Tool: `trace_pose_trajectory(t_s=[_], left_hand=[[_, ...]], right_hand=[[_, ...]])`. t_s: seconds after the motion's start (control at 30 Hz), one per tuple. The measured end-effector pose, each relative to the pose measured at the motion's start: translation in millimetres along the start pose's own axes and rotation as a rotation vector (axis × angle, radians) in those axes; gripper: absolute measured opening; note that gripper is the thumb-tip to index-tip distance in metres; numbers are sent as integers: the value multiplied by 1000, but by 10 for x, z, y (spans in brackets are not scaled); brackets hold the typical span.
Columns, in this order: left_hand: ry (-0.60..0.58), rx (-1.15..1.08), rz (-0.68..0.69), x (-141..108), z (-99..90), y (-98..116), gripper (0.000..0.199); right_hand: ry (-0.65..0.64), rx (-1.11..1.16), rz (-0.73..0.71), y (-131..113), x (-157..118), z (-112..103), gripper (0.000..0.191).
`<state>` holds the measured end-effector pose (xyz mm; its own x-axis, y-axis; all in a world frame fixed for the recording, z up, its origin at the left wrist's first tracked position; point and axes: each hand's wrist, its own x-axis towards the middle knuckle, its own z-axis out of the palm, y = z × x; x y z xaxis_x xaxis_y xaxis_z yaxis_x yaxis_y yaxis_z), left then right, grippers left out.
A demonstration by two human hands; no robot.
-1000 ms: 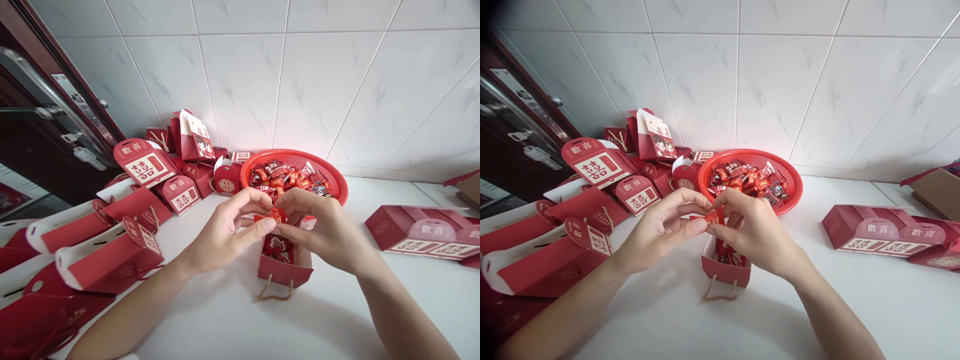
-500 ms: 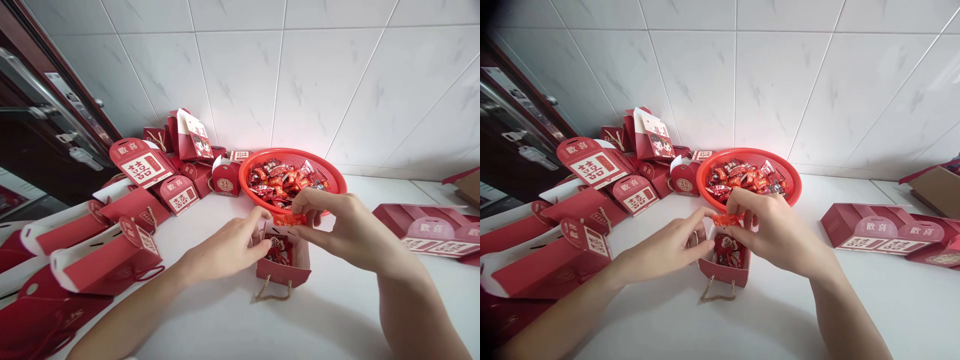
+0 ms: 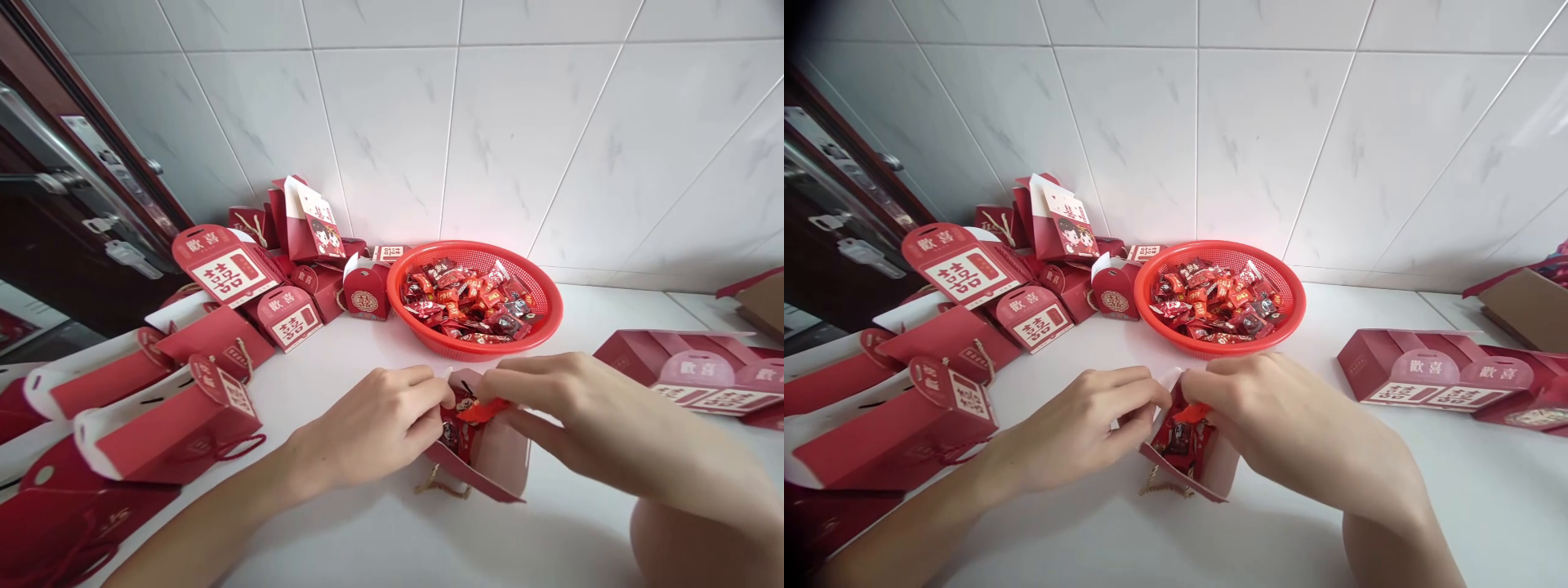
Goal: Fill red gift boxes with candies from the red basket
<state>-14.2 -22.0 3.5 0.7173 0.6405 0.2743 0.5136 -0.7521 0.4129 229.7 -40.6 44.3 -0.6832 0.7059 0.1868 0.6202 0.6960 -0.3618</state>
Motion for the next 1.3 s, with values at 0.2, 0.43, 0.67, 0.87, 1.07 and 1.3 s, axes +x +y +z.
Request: trace_pose_trajectory(t_s=[0.2,0.43,0.67,0.87,1.07,1.3], left_hand=[[-8,-17,25,8,-20,-45,21],[-16,-39,29,30,-36,-49,21],[-14,-39,9,27,-42,-60,22],[9,-80,-25,47,-33,-112,22],[-109,-193,-166,109,-88,-227,23],[-217,-208,-176,95,-163,-217,22]], right_hand=[[-123,-47,1,-48,-19,122,26],[-270,-201,91,-70,94,267,28],[-192,-169,127,-9,81,230,31],[-21,-155,61,112,-38,91,24],[42,-59,103,148,-139,-110,26],[-26,38,84,95,-98,-180,25]])
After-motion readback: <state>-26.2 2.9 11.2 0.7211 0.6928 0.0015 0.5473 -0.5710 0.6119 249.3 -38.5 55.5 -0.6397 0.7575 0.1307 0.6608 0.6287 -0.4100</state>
